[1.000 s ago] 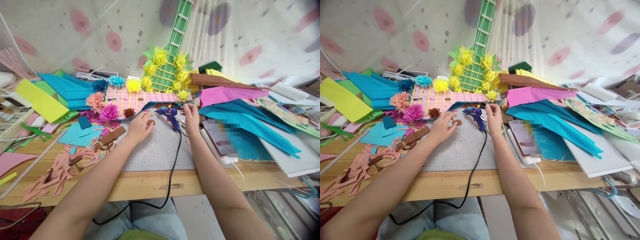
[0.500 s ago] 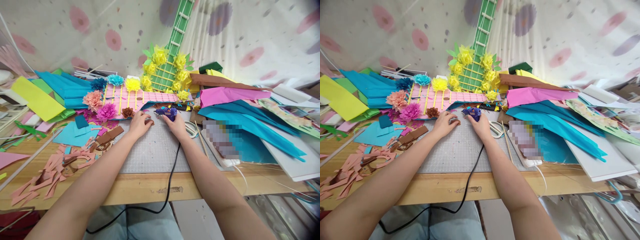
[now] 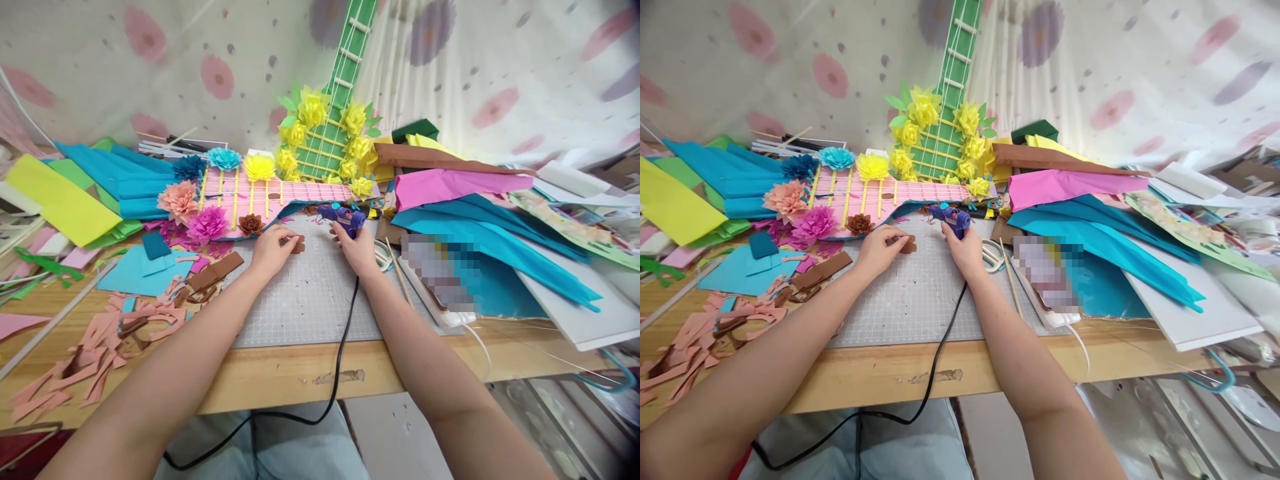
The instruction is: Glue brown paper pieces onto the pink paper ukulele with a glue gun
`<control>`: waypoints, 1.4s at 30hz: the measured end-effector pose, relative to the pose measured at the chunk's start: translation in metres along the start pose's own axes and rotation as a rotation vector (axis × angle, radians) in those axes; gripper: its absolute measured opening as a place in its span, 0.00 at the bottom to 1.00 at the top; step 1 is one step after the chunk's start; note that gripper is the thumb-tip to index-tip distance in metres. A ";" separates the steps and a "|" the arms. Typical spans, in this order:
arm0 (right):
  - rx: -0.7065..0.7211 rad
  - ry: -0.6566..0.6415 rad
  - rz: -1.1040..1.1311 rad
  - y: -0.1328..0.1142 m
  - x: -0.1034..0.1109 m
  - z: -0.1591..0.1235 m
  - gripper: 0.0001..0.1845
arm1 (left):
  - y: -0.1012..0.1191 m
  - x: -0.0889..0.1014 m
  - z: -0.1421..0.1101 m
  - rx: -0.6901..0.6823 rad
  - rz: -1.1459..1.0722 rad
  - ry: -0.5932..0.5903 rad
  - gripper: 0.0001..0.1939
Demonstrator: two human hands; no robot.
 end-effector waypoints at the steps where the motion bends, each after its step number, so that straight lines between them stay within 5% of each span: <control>1: -0.013 -0.024 0.058 0.000 0.000 -0.001 0.26 | -0.002 0.001 -0.001 0.014 -0.012 0.010 0.07; 9: -0.107 -0.367 0.087 -0.014 0.001 -0.015 0.23 | -0.019 -0.004 -0.012 0.201 -0.135 -0.042 0.09; 15: -0.091 -0.453 -0.034 -0.013 -0.005 -0.019 0.22 | -0.020 -0.001 -0.014 0.257 -0.074 -0.082 0.10; 42: -0.096 -0.425 -0.137 -0.007 -0.009 -0.021 0.22 | -0.020 -0.002 -0.012 0.251 -0.078 -0.080 0.10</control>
Point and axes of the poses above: each hand's wrist, its own z-axis towards the middle knuckle, its own x-axis out of the back of the hand, y = z × x, the point moved 9 cm from there along z, towards the middle knuckle, and after that the axes turned 12 degrees about z, right-handed, at the moved point
